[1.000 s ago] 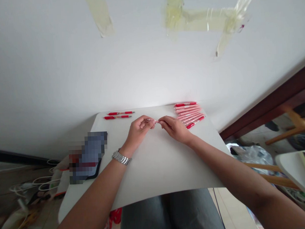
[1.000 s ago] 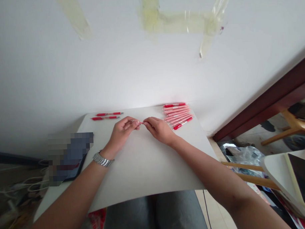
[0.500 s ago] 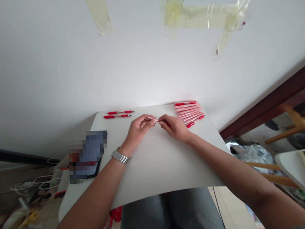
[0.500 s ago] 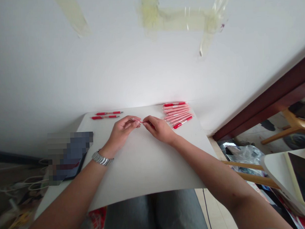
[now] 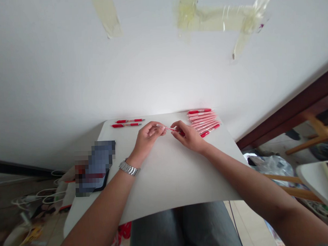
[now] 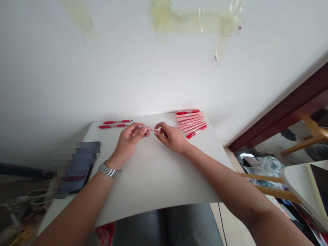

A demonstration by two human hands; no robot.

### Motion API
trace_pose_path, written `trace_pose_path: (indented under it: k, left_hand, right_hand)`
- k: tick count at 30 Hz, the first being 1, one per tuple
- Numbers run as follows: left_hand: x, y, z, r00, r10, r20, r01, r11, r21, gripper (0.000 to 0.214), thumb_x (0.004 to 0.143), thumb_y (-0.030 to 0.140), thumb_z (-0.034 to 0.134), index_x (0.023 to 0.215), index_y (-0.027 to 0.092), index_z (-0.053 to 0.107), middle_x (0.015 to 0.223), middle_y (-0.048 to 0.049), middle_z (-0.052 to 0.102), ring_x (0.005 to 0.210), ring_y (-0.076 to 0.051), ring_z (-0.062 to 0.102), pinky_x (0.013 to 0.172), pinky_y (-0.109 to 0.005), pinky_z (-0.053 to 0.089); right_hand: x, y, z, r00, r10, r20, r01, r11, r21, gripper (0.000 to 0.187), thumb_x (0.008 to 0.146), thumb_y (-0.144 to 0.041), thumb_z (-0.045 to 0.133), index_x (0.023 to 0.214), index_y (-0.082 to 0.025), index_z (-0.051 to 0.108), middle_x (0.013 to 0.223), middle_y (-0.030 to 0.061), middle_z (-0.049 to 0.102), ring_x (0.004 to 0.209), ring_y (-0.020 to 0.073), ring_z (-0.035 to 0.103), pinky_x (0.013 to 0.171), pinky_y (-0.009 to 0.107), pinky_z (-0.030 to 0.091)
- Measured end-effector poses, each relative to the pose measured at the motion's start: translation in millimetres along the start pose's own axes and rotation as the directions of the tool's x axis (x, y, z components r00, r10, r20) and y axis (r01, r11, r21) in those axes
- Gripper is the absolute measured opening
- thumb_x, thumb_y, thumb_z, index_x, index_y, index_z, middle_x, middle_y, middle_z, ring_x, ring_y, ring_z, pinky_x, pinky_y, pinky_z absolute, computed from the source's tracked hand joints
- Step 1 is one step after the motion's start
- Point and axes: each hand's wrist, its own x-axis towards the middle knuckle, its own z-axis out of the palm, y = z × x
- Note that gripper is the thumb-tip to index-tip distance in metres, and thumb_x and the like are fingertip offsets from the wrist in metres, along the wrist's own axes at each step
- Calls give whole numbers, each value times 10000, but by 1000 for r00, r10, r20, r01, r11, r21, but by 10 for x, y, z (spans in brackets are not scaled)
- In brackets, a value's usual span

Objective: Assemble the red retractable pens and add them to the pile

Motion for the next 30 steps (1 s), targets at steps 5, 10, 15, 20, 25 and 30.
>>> trace_pose_path:
  k: [5, 10, 15, 20, 25, 30]
  left_hand:
    - [-4, 18, 11, 1000, 11, 1, -10, 1000, -16, 303, 912, 469, 840, 1021, 200, 753, 1036, -65, 761, 935, -192, 732, 945, -385, 620]
    - [-7, 25, 3, 999, 30, -15, -30, 999, -14, 300, 922, 473, 828, 1020, 199, 757, 1053, -82, 782, 950, -201, 735, 943, -389, 617]
    - [6, 33, -19, 998, 34, -53, -34, 999, 0, 315, 926, 470, 822, 1051, 194, 737, 1065, -85, 775, 949, -189, 731, 925, -360, 613]
    - [33, 25, -44, 981, 87, -173, -79, 995, 54, 372, 935, 527, 792, 1107, 211, 696, 1013, -72, 762, 933, -189, 728, 898, -352, 609]
    - [44, 39, -82, 969, 142, -204, -118, 985, 124, 386, 955, 532, 767, 1157, 213, 686, 970, -59, 745, 868, -171, 705, 870, -337, 594]
    - [66, 59, -144, 955, 203, -215, -149, 959, 241, 341, 978, 498, 737, 1159, 212, 689, 909, -31, 707, 803, -159, 686, 812, -309, 586]
  right_hand:
    - [3, 17, -2, 1000, -21, -6, 20, 999, -26, 213, 1077, -424, 544, 1143, -231, 608, 869, 7, 679, 681, 140, 546, 668, 265, 408]
    - [5, 8, -11, 1000, -5, -9, 5, 1000, -29, 200, 1083, -413, 516, 1106, -232, 597, 807, -12, 632, 657, 138, 508, 653, 263, 389]
    - [5, -11, -22, 1000, 10, -12, -10, 999, -46, 200, 1081, -417, 511, 1098, -237, 596, 806, -12, 625, 665, 142, 507, 656, 268, 383]
    - [11, -22, -28, 1000, 31, -7, -31, 999, -40, 214, 1076, -429, 508, 1090, -237, 600, 807, -5, 632, 675, 152, 514, 662, 279, 384]
    - [13, -26, -30, 999, 38, -4, -38, 999, -38, 210, 1071, -425, 511, 1089, -235, 600, 819, -3, 639, 677, 151, 514, 665, 282, 382]
    - [11, -43, -36, 998, 56, 4, -55, 998, -37, 190, 1067, -408, 515, 1078, -235, 593, 825, -7, 636, 683, 148, 512, 669, 283, 381]
